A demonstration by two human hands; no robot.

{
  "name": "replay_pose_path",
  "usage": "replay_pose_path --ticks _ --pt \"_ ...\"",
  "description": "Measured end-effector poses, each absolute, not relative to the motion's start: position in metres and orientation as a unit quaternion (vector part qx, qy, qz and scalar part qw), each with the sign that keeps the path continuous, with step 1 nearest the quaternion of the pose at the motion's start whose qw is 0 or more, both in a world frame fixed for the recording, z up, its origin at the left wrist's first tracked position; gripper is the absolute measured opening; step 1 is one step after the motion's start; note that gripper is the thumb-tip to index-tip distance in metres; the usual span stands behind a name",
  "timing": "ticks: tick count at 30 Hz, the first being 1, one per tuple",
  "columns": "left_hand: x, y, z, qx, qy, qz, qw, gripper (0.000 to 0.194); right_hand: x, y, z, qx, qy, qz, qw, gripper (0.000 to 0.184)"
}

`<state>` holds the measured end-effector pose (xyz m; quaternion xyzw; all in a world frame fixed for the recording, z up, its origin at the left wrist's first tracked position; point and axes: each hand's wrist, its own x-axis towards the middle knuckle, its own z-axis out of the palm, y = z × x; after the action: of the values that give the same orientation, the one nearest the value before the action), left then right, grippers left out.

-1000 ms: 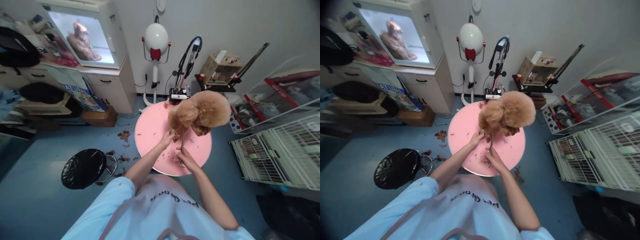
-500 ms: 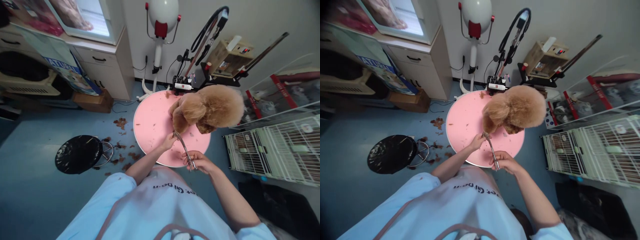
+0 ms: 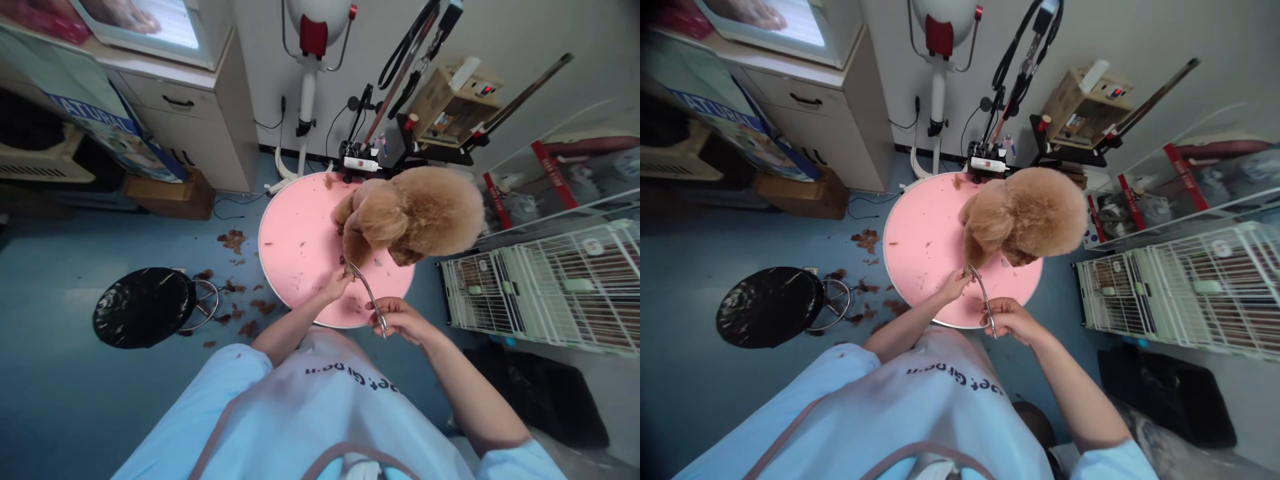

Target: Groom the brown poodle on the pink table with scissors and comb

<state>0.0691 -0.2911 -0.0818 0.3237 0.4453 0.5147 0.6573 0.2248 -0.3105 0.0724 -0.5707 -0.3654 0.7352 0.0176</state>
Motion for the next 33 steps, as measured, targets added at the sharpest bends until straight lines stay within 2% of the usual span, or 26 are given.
replay_pose_path --ticks 9,15,19,23,26,29,33 --pt "0.083 -0.289 -0.107 0.306 0.411 0.553 0.657 0.02 0.22 -0.308 0.07 -0.567 -0.388 0.727 -0.012 0.041" --pt "0.082 -0.287 -0.096 0.305 0.414 0.554 0.655 0.019 0.221 -0.31 0.072 -0.562 -0.402 0.722 -0.027 0.046" --pt "0.078 -0.284 -0.09 0.29 0.417 0.541 0.671 0.014 0.223 -0.316 0.061 -0.534 -0.426 0.729 -0.046 0.041" --pt "0.04 -0.27 -0.071 0.279 0.417 0.513 0.696 0.014 0.241 -0.334 0.03 -0.464 -0.506 0.727 -0.028 0.027" --pt "-0.016 -0.251 -0.047 0.195 0.361 0.613 0.675 0.016 0.26 -0.351 -0.01 -0.476 -0.516 0.712 0.013 0.024" --pt "-0.071 -0.234 -0.036 0.099 0.306 0.681 0.658 0.023 0.259 -0.364 -0.056 -0.529 -0.427 0.732 0.052 0.024" --pt "-0.094 -0.233 -0.06 0.032 0.416 0.656 0.63 0.027 0.222 -0.363 -0.109 -0.561 -0.236 0.782 0.133 0.035"
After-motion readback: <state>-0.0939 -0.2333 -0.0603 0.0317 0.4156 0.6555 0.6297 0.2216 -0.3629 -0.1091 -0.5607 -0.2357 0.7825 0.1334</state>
